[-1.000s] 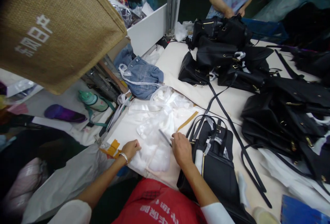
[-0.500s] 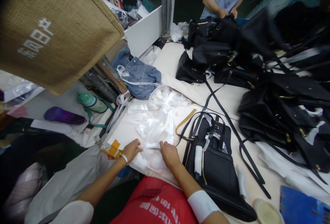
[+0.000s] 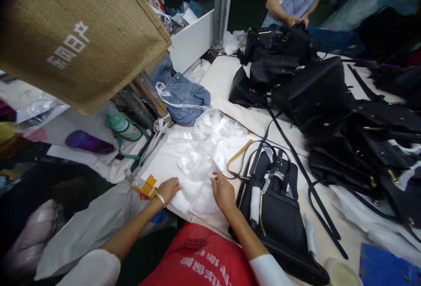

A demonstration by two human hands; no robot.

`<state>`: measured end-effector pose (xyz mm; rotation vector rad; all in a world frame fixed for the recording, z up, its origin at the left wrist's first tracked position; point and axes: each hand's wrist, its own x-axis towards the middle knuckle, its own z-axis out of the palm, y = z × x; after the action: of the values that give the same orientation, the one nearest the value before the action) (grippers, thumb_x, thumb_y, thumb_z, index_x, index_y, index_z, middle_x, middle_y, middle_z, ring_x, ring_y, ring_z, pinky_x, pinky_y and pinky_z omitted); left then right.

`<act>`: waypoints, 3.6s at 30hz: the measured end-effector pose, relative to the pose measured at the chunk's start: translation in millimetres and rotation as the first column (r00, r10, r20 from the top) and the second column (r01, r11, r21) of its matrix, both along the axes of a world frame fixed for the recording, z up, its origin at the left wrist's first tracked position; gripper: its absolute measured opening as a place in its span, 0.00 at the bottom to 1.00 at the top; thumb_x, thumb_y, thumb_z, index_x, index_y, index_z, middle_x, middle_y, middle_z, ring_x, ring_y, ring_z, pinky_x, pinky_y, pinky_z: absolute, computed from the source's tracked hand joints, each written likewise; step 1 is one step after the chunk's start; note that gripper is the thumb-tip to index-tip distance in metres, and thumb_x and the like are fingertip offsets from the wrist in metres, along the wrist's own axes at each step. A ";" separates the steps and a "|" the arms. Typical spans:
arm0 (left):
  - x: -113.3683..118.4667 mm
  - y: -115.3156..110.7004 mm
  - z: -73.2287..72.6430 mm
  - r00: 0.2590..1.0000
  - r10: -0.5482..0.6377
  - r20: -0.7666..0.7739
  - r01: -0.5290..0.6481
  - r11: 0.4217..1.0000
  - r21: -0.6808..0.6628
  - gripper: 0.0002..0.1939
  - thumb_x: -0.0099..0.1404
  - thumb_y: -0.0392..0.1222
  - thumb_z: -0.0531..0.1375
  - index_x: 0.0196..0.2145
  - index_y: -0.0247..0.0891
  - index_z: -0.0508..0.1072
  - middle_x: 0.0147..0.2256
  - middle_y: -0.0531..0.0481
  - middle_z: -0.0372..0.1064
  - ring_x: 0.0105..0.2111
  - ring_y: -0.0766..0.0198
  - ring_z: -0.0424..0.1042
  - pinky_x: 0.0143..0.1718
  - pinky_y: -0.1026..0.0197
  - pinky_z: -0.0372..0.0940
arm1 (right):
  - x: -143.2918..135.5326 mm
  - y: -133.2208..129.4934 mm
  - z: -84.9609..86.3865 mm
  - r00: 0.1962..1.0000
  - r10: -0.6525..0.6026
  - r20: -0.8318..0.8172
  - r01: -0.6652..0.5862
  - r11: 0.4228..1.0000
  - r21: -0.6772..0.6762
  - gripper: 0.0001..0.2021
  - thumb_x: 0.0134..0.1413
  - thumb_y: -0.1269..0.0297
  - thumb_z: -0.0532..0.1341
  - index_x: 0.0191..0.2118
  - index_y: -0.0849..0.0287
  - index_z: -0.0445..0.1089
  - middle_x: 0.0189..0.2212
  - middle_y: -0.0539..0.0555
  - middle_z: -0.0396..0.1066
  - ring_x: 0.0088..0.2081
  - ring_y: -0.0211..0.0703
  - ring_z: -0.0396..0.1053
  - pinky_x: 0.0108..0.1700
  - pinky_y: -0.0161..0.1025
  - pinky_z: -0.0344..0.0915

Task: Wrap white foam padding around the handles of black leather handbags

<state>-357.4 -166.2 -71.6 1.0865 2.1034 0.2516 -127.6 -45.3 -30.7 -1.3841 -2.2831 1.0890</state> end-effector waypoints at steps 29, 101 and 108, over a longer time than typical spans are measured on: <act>54.1 24.3 63.8 0.866 -0.481 0.133 0.409 0.837 0.363 0.19 0.61 0.33 0.52 0.50 0.44 0.66 0.54 0.49 0.62 0.53 0.59 0.62 0.52 0.59 0.58 | -17.9 -39.2 -12.1 0.940 0.341 0.017 -0.303 0.859 -0.413 0.08 0.60 0.63 0.52 0.38 0.60 0.66 0.23 0.50 0.73 0.28 0.38 0.71 0.32 0.31 0.58; 75.4 37.9 16.5 0.570 0.116 0.813 -0.308 0.948 0.080 0.11 0.58 0.46 0.58 0.29 0.34 0.65 0.24 0.52 0.70 0.17 0.69 0.69 0.18 0.69 0.58 | 63.0 87.2 59.5 0.683 0.727 0.072 -0.698 0.679 -0.230 0.12 0.55 0.60 0.56 0.44 0.55 0.68 0.33 0.51 0.72 0.34 0.41 0.68 0.37 0.34 0.58; 77.4 41.9 24.2 0.578 0.084 0.812 -0.259 0.962 0.085 0.09 0.59 0.43 0.57 0.30 0.34 0.66 0.24 0.52 0.70 0.18 0.70 0.69 0.18 0.69 0.57 | 61.9 87.5 56.7 0.849 0.528 -0.004 -0.525 0.842 -0.125 0.11 0.59 0.58 0.53 0.38 0.55 0.69 0.33 0.51 0.71 0.35 0.41 0.67 0.39 0.34 0.58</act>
<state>-280.1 -124.4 -47.4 0.6526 1.3408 0.8949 -65.6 42.2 26.0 -0.8114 -2.7478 1.3849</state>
